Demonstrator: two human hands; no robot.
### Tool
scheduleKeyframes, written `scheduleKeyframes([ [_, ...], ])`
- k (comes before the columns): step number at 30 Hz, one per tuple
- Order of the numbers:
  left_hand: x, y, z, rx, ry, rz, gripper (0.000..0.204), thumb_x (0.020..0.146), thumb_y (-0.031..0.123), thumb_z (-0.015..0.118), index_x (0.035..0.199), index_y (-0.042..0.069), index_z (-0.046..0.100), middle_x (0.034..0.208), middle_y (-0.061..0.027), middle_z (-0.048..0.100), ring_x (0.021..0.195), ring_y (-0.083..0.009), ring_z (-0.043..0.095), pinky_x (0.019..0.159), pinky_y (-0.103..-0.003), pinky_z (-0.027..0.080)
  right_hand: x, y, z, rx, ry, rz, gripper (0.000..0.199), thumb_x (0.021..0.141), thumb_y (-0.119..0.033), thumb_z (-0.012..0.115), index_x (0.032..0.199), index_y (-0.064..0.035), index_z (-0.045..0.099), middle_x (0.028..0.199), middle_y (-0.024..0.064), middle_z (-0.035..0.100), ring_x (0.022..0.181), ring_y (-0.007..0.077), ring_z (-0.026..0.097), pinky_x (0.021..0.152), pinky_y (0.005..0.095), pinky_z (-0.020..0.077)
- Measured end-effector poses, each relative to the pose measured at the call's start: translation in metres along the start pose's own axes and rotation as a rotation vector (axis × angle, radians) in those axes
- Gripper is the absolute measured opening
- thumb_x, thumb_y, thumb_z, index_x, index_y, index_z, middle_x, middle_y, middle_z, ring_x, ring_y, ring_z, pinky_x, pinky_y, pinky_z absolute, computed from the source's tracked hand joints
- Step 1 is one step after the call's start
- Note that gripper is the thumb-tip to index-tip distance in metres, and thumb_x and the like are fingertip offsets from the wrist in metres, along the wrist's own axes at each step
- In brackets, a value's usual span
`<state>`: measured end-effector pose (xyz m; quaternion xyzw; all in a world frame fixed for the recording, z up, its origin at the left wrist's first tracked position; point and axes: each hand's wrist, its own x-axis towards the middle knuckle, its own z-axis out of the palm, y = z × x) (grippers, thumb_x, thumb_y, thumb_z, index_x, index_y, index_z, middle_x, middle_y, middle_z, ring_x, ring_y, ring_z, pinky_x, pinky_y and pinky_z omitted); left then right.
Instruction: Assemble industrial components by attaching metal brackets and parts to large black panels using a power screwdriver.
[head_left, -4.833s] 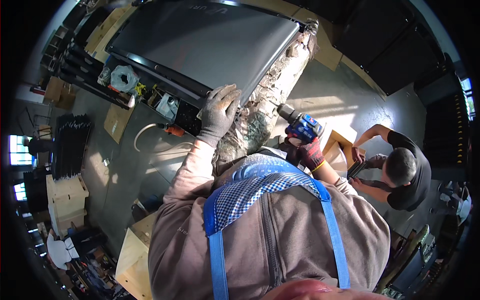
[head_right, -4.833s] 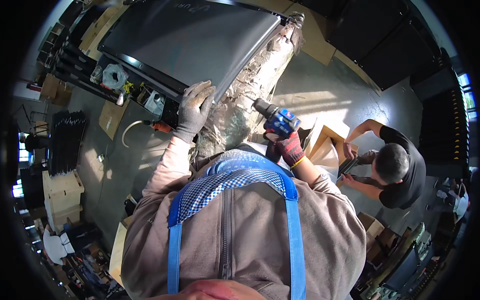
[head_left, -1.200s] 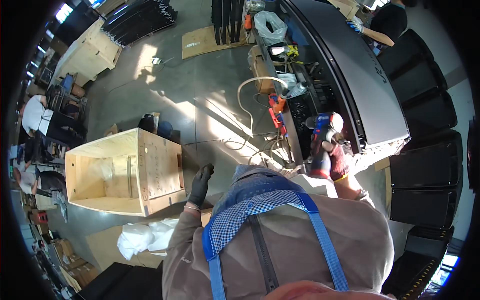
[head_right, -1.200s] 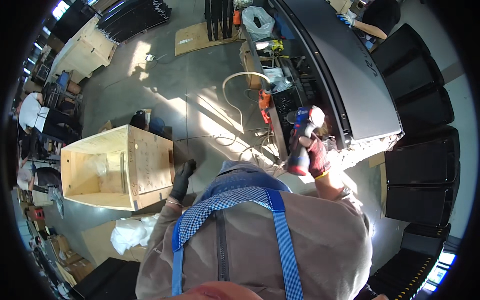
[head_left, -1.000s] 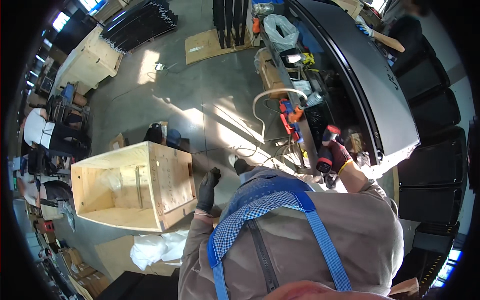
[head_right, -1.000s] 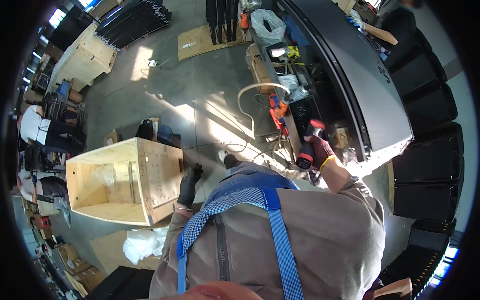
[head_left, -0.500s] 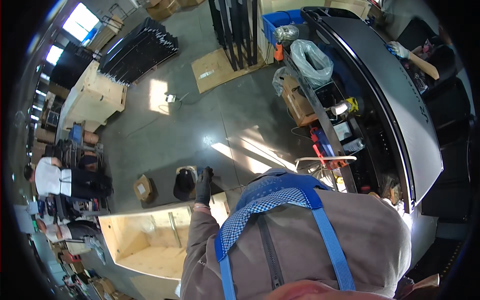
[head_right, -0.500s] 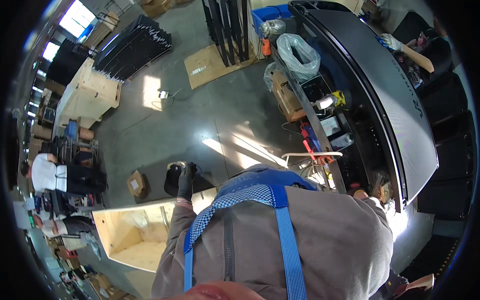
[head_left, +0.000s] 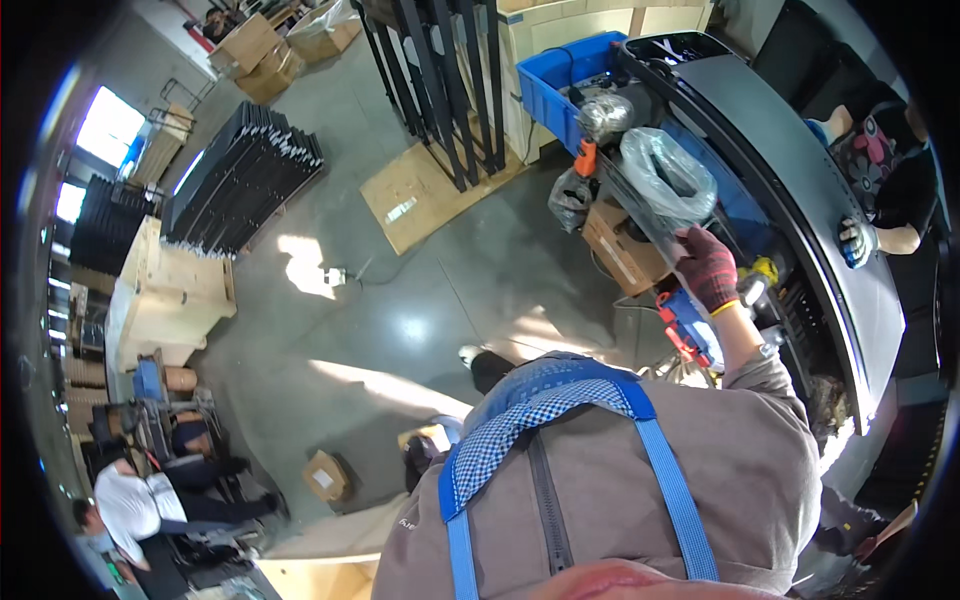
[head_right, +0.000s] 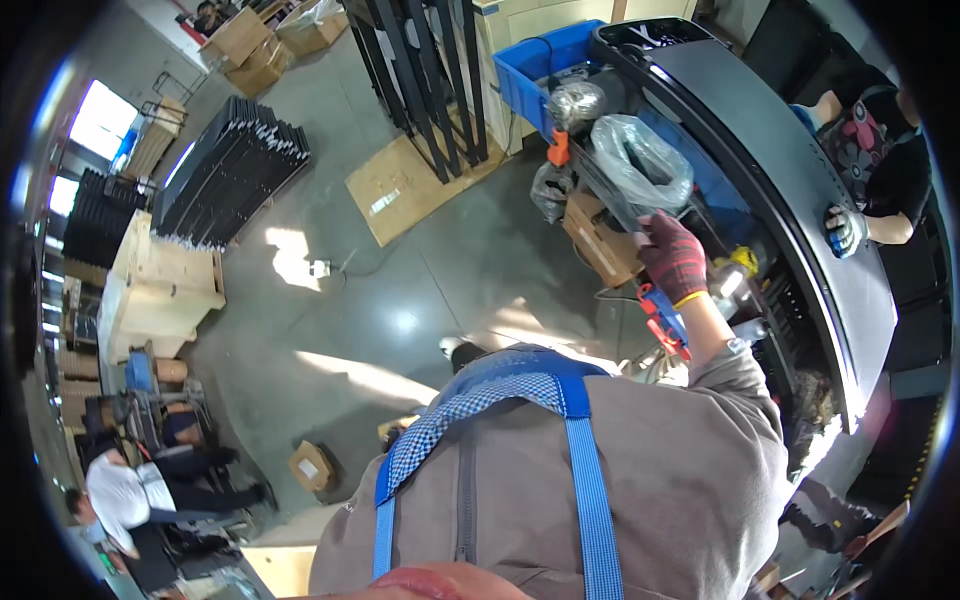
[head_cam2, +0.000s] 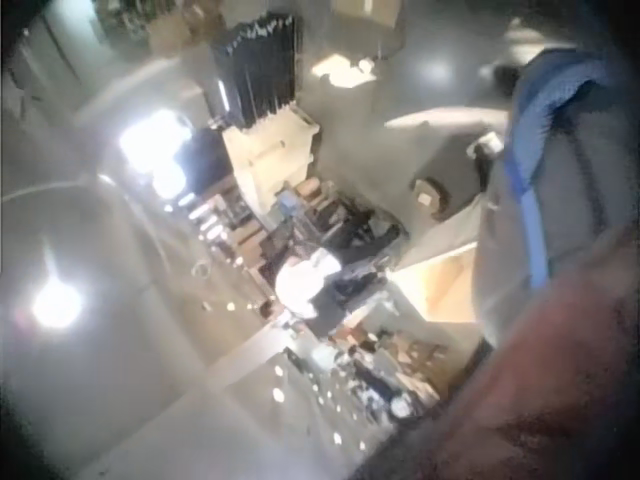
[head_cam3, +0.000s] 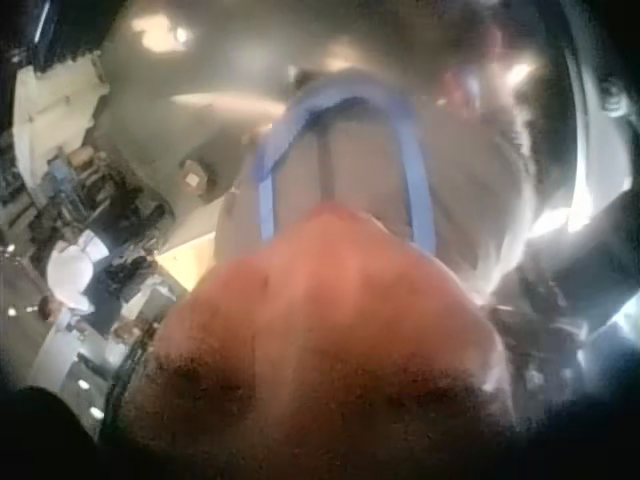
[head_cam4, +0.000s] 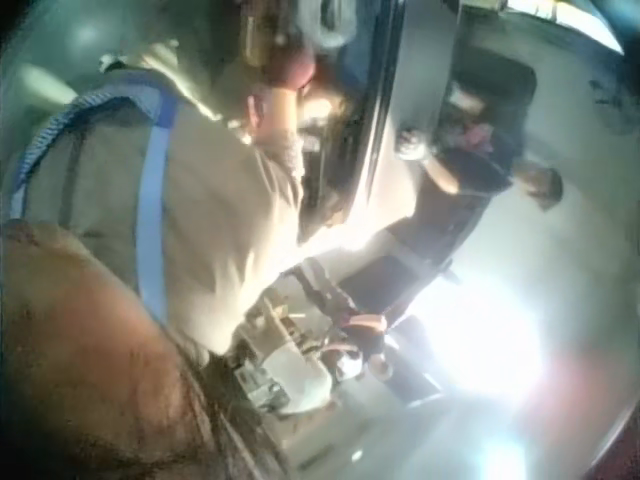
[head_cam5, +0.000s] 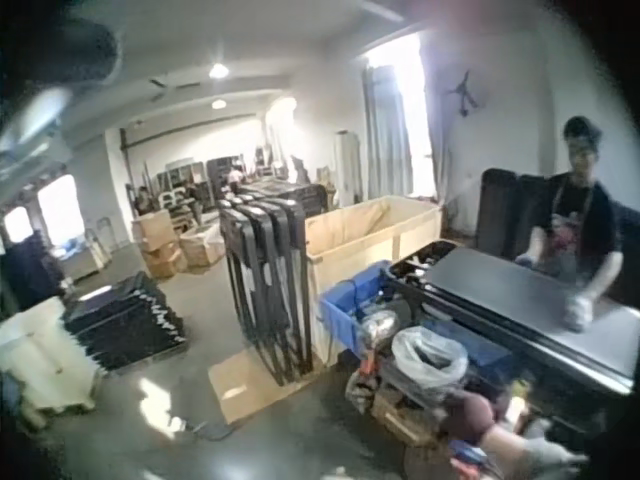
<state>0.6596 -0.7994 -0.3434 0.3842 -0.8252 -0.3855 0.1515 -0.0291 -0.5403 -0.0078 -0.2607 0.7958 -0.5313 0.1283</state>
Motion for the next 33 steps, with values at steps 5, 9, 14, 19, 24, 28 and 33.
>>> scheduleKeyframes([
  [5, 0.156, 0.025, -0.083, -0.021, -0.181, -0.432, 0.051, 0.094, 0.049, 0.048, 0.114, 0.003, 0.060, 0.085, -0.0150, 0.063, 0.085, -0.0265, 0.061, 0.075, -0.038, 0.047, 0.050, -0.058, 0.150, -0.250, -0.182, -0.085, 0.029, 0.082, -0.004, 0.066, 0.110, -0.0045, 0.062, 0.090, 0.0054, 0.066, 0.082, 0.0111, 0.062, 0.072, 0.0263, 0.0502],
  [9, 0.268, 0.023, -0.145, -0.059, -0.182, -0.586, 0.056, 0.092, 0.053, 0.049, 0.114, 0.003, 0.060, 0.086, -0.0126, 0.064, 0.085, -0.0245, 0.060, 0.075, -0.038, 0.047, 0.099, -0.107, 0.249, -0.150, -0.272, -0.100, 0.029, 0.083, -0.009, 0.067, 0.111, -0.0038, 0.061, 0.089, 0.0058, 0.065, 0.078, 0.0107, 0.062, 0.072, 0.0271, 0.0506],
  [14, 0.382, 0.003, -0.174, -0.413, -0.124, -0.830, 0.061, 0.093, 0.056, 0.046, 0.121, 0.003, 0.057, 0.106, -0.0086, 0.065, 0.096, -0.0225, 0.060, 0.086, -0.038, 0.045, 0.177, -0.155, 0.330, -0.120, -0.253, -0.204, 0.031, 0.084, -0.014, 0.067, 0.113, -0.0034, 0.060, 0.089, 0.0077, 0.064, 0.078, 0.0130, 0.063, 0.072, 0.0285, 0.0505],
  [19, 0.493, 0.044, -0.201, -0.659, -0.132, -0.828, 0.061, 0.095, 0.054, 0.044, 0.132, 0.006, 0.050, 0.127, -0.0090, 0.058, 0.111, -0.0223, 0.056, 0.096, -0.036, 0.041, 0.294, -0.177, 0.385, 0.071, -0.194, -0.183, 0.042, 0.085, -0.019, 0.067, 0.124, -0.0081, 0.056, 0.086, 0.0055, 0.061, 0.072, 0.0124, 0.061, 0.067, 0.0293, 0.0504],
  [24, 0.619, 0.065, -0.233, -0.780, -0.091, -0.657, 0.061, 0.098, 0.051, 0.042, 0.139, 0.007, 0.043, 0.138, -0.0096, 0.050, 0.123, -0.0229, 0.050, 0.102, -0.036, 0.036, 0.433, -0.228, 0.420, 0.032, -0.025, -0.262, 0.050, 0.086, -0.028, 0.066, 0.130, -0.0099, 0.050, 0.093, 0.0078, 0.062, 0.069, 0.0146, 0.063, 0.068, 0.0313, 0.0515],
  [28, 0.721, 0.098, -0.264, -0.789, -0.081, -0.567, 0.060, 0.099, 0.051, 0.038, 0.141, 0.008, 0.040, 0.142, -0.0093, 0.046, 0.127, -0.0234, 0.046, 0.106, -0.036, 0.032, 0.569, -0.224, 0.476, 0.040, 0.304, -0.458, 0.067, 0.079, -0.032, 0.069, 0.136, -0.0065, 0.043, 0.129, 0.0177, 0.049, 0.118, 0.0348, 0.050, 0.096, 0.0426, 0.0418],
  [33, 0.853, 0.194, -0.291, -0.683, -0.228, -0.310, 0.062, 0.099, 0.052, 0.035, 0.145, 0.010, 0.036, 0.147, -0.0084, 0.041, 0.135, -0.0233, 0.038, 0.111, -0.036, 0.025, 0.675, -0.217, 0.526, 0.067, 0.494, -0.432, 0.069, 0.080, -0.032, 0.068, 0.136, -0.0048, 0.039, 0.126, 0.0214, 0.049, 0.118, 0.0387, 0.047, 0.100, 0.0431, 0.0386],
])
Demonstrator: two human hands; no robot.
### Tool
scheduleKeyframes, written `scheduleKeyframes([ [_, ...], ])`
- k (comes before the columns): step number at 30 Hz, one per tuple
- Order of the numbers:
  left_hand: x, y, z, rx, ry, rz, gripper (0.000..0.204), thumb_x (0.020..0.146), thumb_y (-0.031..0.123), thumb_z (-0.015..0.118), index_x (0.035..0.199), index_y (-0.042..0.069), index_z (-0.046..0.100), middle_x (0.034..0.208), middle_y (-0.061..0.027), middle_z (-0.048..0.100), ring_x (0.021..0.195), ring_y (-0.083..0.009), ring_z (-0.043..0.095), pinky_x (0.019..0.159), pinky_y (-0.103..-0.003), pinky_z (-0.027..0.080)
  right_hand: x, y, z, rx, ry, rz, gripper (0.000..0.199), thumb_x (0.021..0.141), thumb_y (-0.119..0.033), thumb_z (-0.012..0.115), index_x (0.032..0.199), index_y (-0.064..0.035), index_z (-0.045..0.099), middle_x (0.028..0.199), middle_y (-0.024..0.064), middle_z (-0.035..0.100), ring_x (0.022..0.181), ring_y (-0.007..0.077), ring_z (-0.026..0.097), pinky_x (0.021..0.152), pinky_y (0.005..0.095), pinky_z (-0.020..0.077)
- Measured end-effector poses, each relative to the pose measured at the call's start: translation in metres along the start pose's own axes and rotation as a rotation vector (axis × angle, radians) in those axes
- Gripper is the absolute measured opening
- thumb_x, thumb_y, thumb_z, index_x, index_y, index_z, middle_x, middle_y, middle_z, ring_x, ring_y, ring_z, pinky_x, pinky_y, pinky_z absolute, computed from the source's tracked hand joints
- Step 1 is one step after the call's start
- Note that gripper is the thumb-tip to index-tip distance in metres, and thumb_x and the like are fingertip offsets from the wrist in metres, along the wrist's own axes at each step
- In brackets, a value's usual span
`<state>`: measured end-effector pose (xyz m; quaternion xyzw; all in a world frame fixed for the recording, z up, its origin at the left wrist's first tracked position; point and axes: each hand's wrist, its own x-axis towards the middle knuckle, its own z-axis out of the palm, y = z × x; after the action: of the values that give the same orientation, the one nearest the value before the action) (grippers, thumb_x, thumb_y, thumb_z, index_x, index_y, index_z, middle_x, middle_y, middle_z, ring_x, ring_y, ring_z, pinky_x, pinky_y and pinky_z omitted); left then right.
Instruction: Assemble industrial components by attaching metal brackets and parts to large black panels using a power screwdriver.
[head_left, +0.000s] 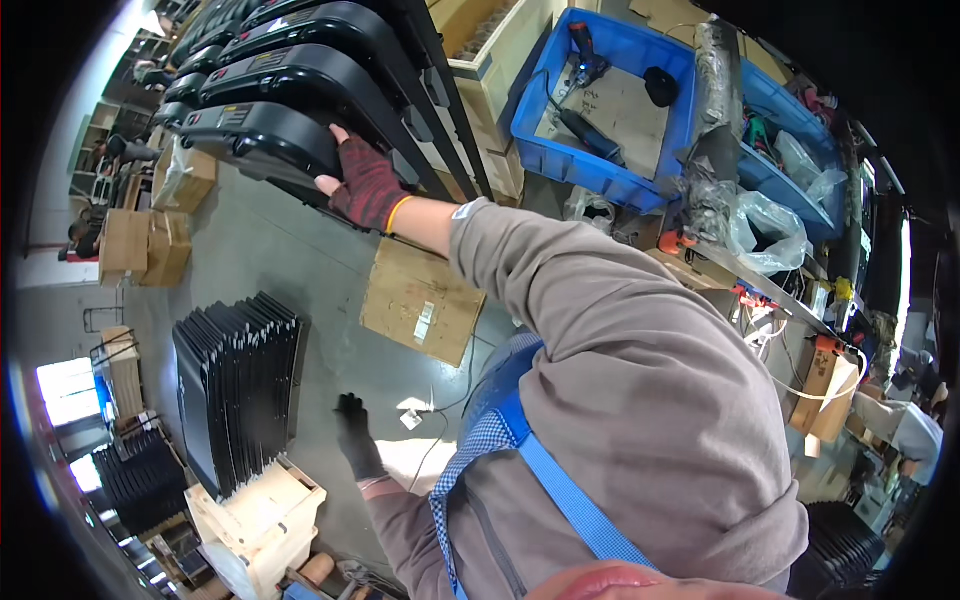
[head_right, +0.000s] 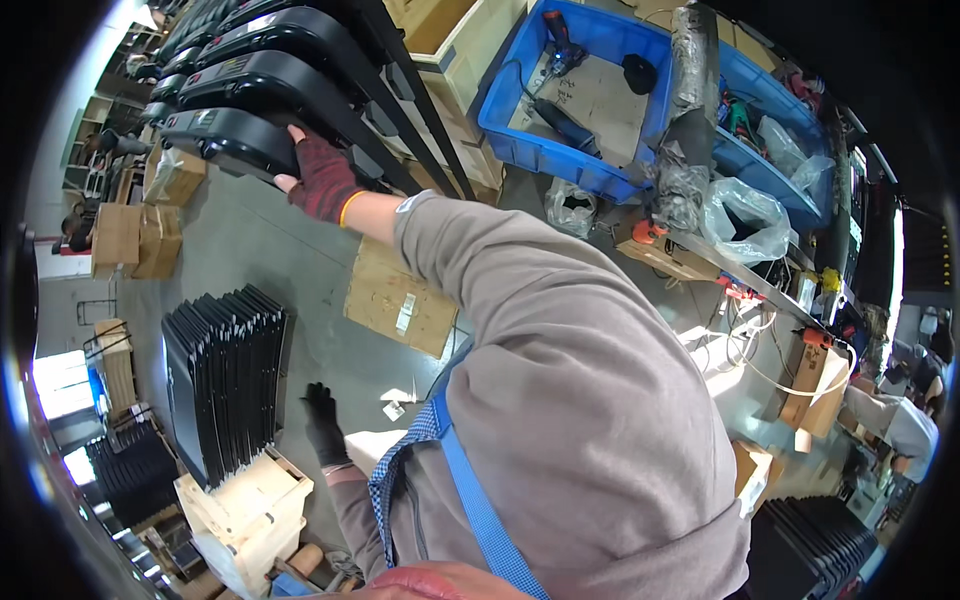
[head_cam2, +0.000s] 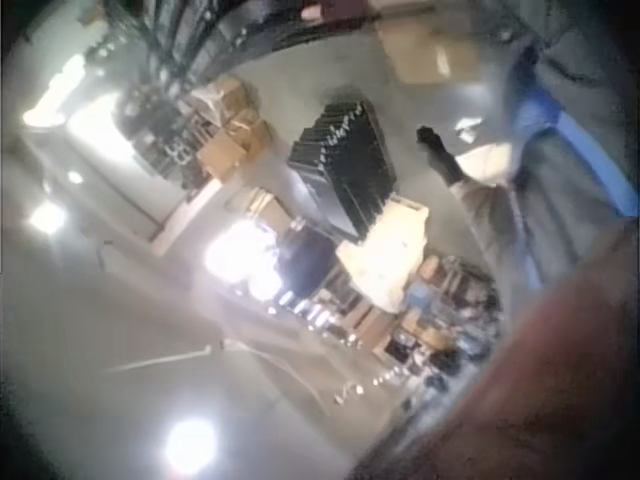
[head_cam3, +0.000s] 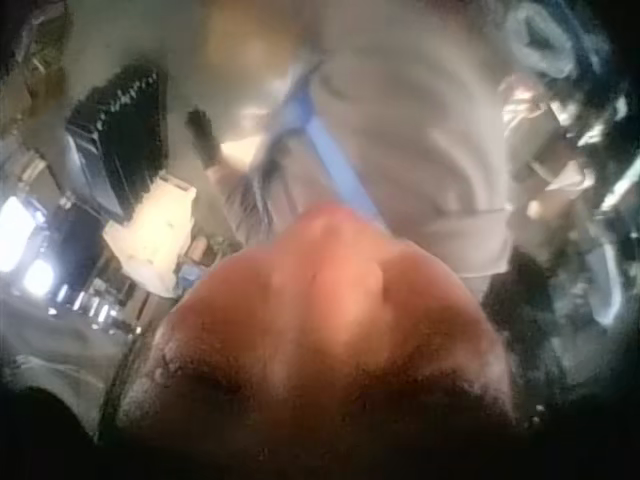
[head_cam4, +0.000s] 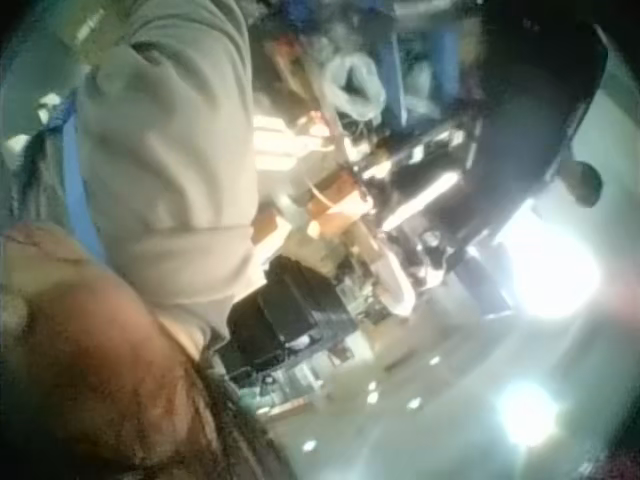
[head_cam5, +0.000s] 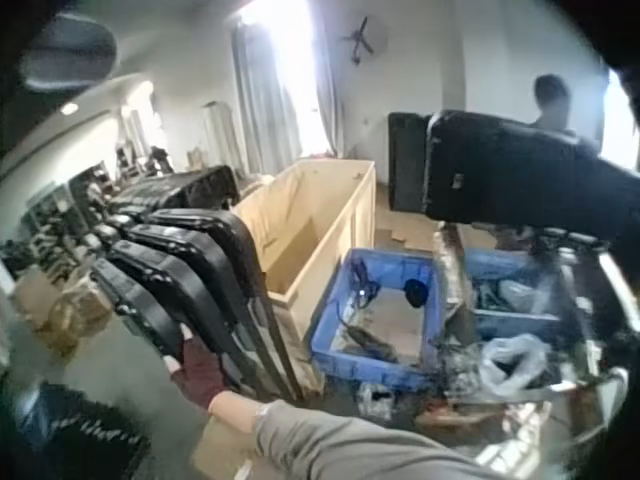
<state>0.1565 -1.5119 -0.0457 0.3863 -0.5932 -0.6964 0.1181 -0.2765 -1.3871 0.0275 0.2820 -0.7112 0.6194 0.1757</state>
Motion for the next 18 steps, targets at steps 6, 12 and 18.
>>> scheduleKeyframes([
  [6, 0.096, 0.149, 0.032, 0.313, -0.043, 0.285, 0.055, 0.102, 0.042, 0.037, 0.143, 0.005, 0.038, 0.141, -0.0079, 0.046, 0.127, -0.0223, 0.043, 0.108, -0.039, 0.032, -0.014, -0.006, 0.024, 0.176, -0.089, 0.090, 0.066, 0.076, -0.030, 0.071, 0.130, -0.0038, 0.044, 0.121, 0.0231, 0.051, 0.112, 0.0398, 0.051, 0.095, 0.0446, 0.0409],
  [12, 0.155, 0.347, 0.122, 0.070, 0.112, 0.198, 0.035, 0.098, 0.014, 0.047, 0.128, -0.003, 0.049, 0.111, -0.0097, 0.062, 0.094, -0.0173, 0.059, 0.087, -0.026, 0.049, -0.042, -0.052, 0.014, 0.424, -0.552, 0.032, 0.050, 0.070, -0.027, 0.075, 0.113, -0.0094, 0.056, 0.096, 0.0132, 0.062, 0.093, 0.0371, 0.059, 0.079, 0.0444, 0.0478],
  [18, 0.205, 0.363, 0.059, 0.413, 0.208, 0.033, 0.036, 0.085, 0.012, 0.060, 0.117, -0.004, 0.055, 0.086, -0.0067, 0.062, 0.070, -0.0184, 0.063, 0.063, -0.029, 0.055, -0.084, -0.069, 0.010, 0.460, -0.636, -0.207, 0.047, 0.070, -0.029, 0.073, 0.111, -0.0106, 0.058, 0.101, 0.0149, 0.063, 0.097, 0.0359, 0.060, 0.084, 0.0448, 0.0479],
])
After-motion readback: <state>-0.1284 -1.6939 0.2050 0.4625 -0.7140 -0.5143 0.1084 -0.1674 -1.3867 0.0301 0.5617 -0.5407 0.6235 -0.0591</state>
